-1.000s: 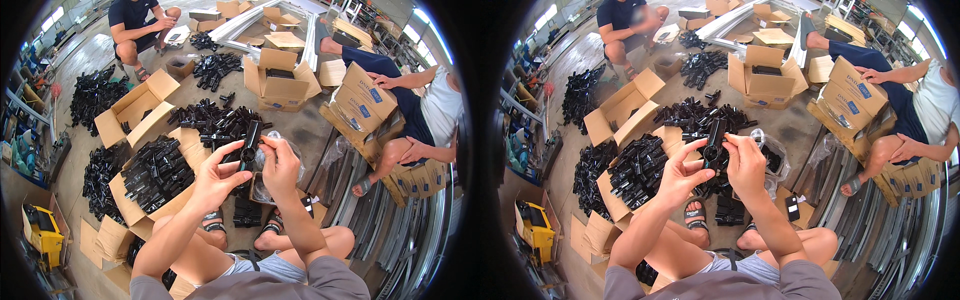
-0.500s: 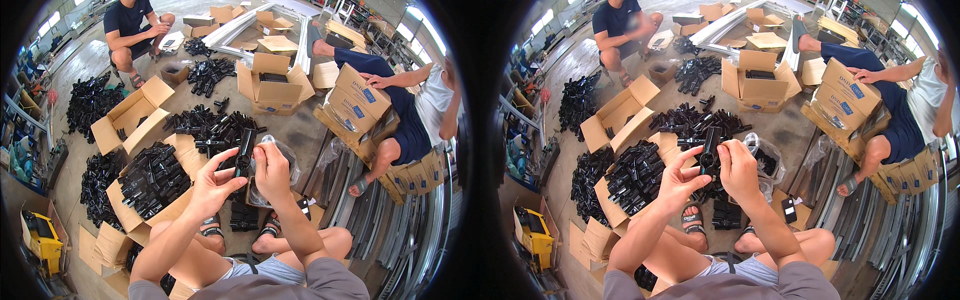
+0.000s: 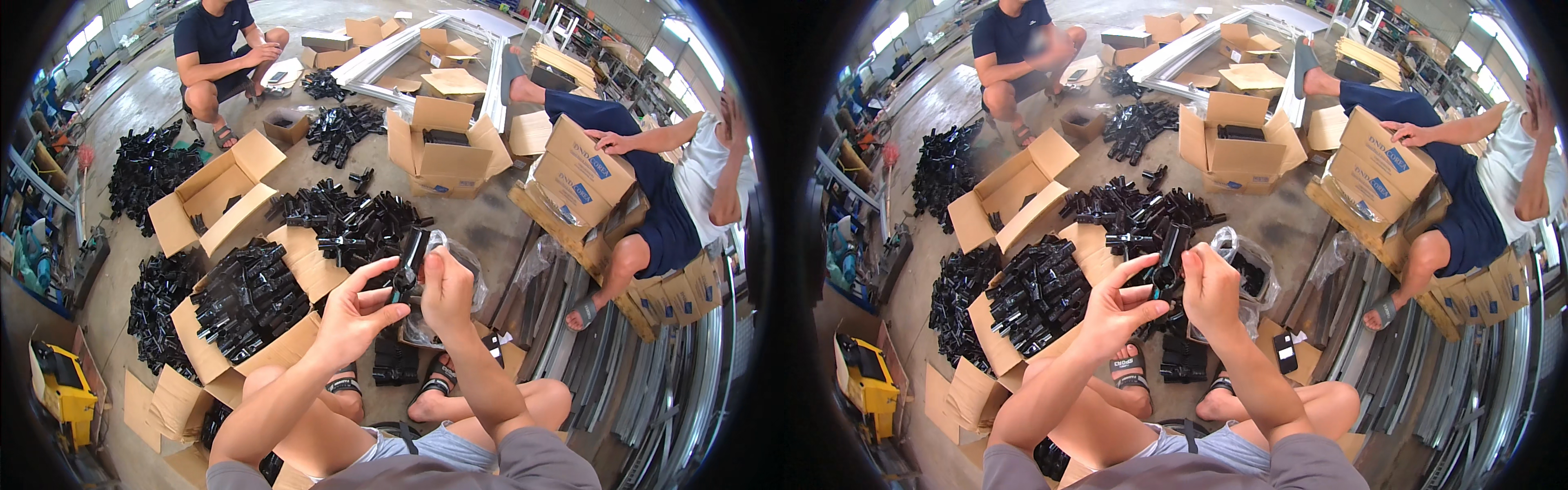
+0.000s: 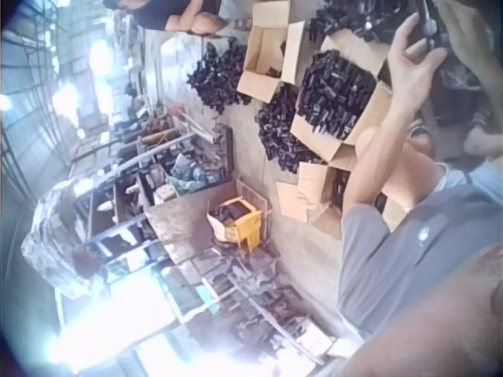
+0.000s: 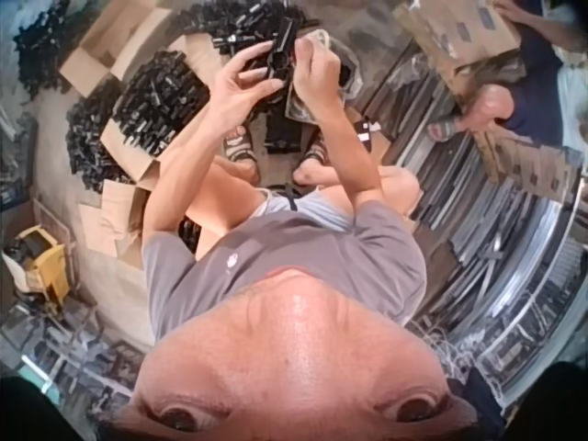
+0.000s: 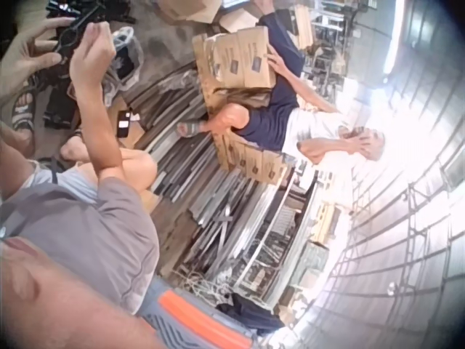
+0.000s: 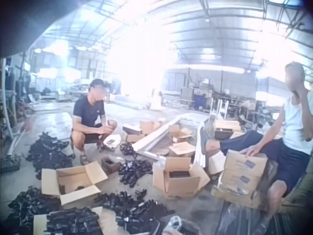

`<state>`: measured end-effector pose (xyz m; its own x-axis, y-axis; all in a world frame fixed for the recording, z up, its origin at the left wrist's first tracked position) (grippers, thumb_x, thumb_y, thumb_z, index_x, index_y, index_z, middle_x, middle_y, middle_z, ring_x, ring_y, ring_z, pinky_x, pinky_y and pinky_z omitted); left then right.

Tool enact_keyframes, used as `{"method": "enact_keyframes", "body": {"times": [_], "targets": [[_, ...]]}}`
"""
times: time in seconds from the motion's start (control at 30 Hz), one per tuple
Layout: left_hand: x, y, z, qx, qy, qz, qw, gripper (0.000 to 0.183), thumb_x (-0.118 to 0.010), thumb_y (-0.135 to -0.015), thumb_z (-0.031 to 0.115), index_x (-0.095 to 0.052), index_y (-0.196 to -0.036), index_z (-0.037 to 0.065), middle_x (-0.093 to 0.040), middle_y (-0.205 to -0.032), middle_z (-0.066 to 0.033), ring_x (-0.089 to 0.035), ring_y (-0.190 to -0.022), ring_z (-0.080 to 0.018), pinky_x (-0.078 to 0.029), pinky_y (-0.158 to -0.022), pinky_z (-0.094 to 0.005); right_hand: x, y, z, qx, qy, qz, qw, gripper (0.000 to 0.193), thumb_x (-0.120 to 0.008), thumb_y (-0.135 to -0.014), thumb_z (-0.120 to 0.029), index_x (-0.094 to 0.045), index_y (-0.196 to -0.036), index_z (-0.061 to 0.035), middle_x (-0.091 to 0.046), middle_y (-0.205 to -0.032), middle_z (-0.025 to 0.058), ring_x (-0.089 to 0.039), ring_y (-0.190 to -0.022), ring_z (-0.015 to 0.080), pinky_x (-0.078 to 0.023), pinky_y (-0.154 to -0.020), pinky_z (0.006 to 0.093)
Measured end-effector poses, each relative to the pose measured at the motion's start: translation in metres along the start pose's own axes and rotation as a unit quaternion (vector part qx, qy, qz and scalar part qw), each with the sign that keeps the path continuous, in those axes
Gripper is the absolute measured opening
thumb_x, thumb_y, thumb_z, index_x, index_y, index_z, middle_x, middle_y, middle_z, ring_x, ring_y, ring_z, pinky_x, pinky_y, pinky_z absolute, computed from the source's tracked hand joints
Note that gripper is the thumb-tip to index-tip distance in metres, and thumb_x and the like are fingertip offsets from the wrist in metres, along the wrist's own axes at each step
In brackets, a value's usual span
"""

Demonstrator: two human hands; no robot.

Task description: The person sorts black plastic hardware components by removing them from a plastic bag and placing them into cardboard boxes while seated on the floor.

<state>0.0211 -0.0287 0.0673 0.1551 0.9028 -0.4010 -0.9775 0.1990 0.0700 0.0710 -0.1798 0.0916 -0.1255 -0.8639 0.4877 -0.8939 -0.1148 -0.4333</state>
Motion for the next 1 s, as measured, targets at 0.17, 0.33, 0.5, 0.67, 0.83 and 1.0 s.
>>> {"method": "enact_keyframes", "body": {"times": [0.17,0.33,0.5,0.67,0.83,1.0], "targets": [[-0.002,0.001,0.002,0.009,0.000,0.000,1.000,0.069,-0.073,-0.091,-0.010,-0.049,-0.152,0.010,-0.076,-0.115,-0.0080,-0.067,-0.103,-0.0087,-0.057,-0.090,-0.0268,0.010,0.003,-0.022,0.063,-0.071,0.116,0.989,0.027,-0.058,-0.106,-0.021,-0.059,-0.089,-0.0002,-0.059,-0.072,0.0148,-0.062,-0.064,0.0317,-0.046,-0.060,0.0408],[0.001,0.000,-0.003,0.014,-0.009,-0.002,1.000,0.067,-0.073,-0.091,-0.009,-0.051,-0.151,0.010,-0.076,-0.114,-0.0074,-0.067,-0.102,-0.0079,-0.057,-0.090,-0.0265,-0.004,0.009,0.015,0.012,-0.028,0.059,0.998,0.033,-0.057,-0.108,-0.030,-0.061,-0.091,-0.0013,-0.059,-0.073,0.0130,-0.062,-0.064,0.0280,-0.047,-0.060,0.0379],[-0.004,-0.003,-0.014,0.035,-0.001,-0.012,0.999,0.067,-0.074,-0.090,-0.010,-0.052,-0.150,0.010,-0.075,-0.114,-0.0068,-0.067,-0.101,-0.0080,-0.057,-0.090,-0.0264,0.003,0.016,0.007,0.044,-0.030,0.135,0.989,0.031,-0.055,-0.108,-0.028,-0.060,-0.094,-0.0013,-0.060,-0.074,0.0148,-0.062,-0.064,0.0306,-0.047,-0.060,0.0393],[-0.001,-0.003,-0.015,0.020,-0.007,0.006,1.000,0.070,-0.073,-0.088,-0.014,-0.051,-0.150,0.008,-0.076,-0.113,-0.0064,-0.069,-0.102,-0.0107,-0.057,-0.090,-0.0276,-0.008,0.019,0.034,-0.003,-0.002,0.083,0.997,0.042,-0.054,-0.109,-0.034,-0.055,-0.081,-0.0018,-0.056,-0.065,0.0144,-0.059,-0.057,0.0317,-0.044,-0.056,0.0405],[-0.001,-0.007,-0.025,0.045,-0.010,-0.004,0.999,0.068,-0.075,-0.089,-0.010,-0.052,-0.150,0.009,-0.076,-0.113,-0.0085,-0.069,-0.101,-0.0094,-0.057,-0.088,-0.0259,-0.003,0.026,0.034,0.006,-0.108,0.133,0.985,0.037,-0.060,-0.107,-0.031,-0.059,-0.084,-0.0012,-0.058,-0.065,0.0090,-0.056,-0.057,0.0168,-0.042,-0.053,0.0340],[-0.002,-0.009,-0.028,0.091,-0.082,0.000,0.992,0.066,-0.075,-0.089,-0.009,-0.055,-0.148,0.011,-0.076,-0.108,-0.0047,-0.066,-0.097,-0.0063,-0.056,-0.083,-0.0245,-0.019,0.032,0.076,-0.103,-0.158,0.095,0.977,0.055,-0.052,-0.110,-0.040,-0.052,-0.070,-0.0028,-0.055,-0.060,0.0041,-0.053,-0.054,0.0137,-0.039,-0.051,0.0307]]}}
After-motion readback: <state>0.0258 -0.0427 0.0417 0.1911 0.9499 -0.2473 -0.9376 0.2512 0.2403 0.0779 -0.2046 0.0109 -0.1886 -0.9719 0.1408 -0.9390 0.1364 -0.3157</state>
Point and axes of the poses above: each hand's wrist, its own y-axis away from the middle knuckle, its own x-axis out of the back of the hand, z = x × y, the point moved 8 cm from there along -y, towards the middle knuckle
